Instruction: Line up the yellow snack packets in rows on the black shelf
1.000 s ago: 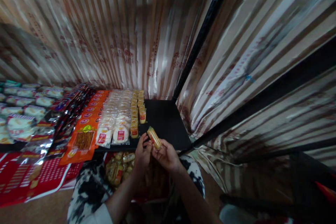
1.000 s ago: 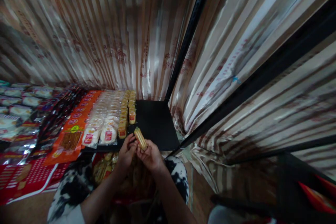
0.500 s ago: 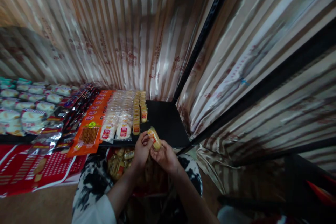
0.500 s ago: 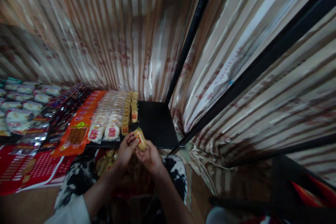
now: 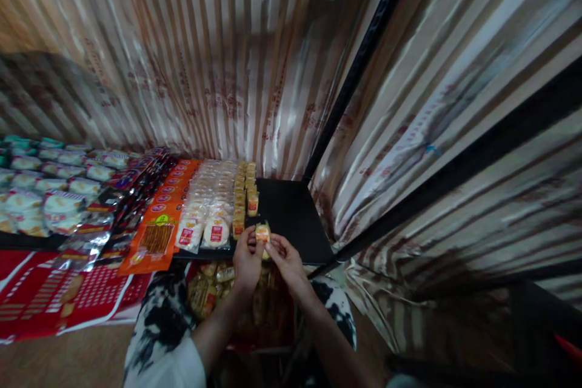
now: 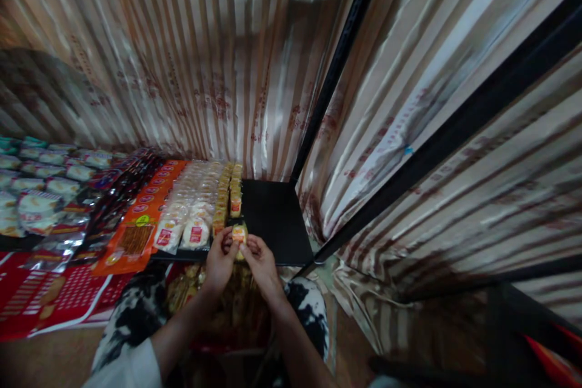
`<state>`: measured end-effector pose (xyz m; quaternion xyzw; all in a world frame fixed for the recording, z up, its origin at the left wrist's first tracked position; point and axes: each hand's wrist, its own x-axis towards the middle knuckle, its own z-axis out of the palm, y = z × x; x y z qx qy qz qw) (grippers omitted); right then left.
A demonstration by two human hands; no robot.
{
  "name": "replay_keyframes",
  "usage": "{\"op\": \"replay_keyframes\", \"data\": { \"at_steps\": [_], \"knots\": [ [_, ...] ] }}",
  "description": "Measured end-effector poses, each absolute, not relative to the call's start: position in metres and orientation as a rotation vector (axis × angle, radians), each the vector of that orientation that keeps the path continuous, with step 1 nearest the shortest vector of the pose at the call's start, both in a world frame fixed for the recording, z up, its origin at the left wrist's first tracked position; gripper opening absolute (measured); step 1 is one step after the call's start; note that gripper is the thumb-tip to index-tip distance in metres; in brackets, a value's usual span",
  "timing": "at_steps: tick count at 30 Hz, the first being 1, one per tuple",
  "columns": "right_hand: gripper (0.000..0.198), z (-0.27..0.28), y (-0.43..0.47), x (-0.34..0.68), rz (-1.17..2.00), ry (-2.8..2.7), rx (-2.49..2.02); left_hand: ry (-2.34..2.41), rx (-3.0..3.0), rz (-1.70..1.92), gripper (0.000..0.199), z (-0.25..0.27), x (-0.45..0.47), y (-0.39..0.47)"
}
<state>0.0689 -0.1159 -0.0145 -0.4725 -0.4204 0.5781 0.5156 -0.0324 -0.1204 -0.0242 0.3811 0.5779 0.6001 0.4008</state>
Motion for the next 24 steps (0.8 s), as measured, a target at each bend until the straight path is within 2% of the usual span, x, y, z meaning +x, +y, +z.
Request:
{"op": "replay_keyframes", "data": {
  "at_steps": [9,16,24],
  "knots": [
    [0.029,-0.039,-0.067,0.058,1.223,-1.053,-1.193,1.613,1.231,1.642,0.031,-0.03,-0.03,-0.118],
    [0.028,-0.057,-0.033,0.047,1.04,-1.183,-1.272,1.597,1.149,1.503,0.04,-0.054,-0.02,-0.101],
    [0.03,-0.072,-0.02,0.038,1.047,-1.235,-1.245,1.565,1.087,1.409,0.044,-0.06,-0.021,-0.087]
  ]
}}
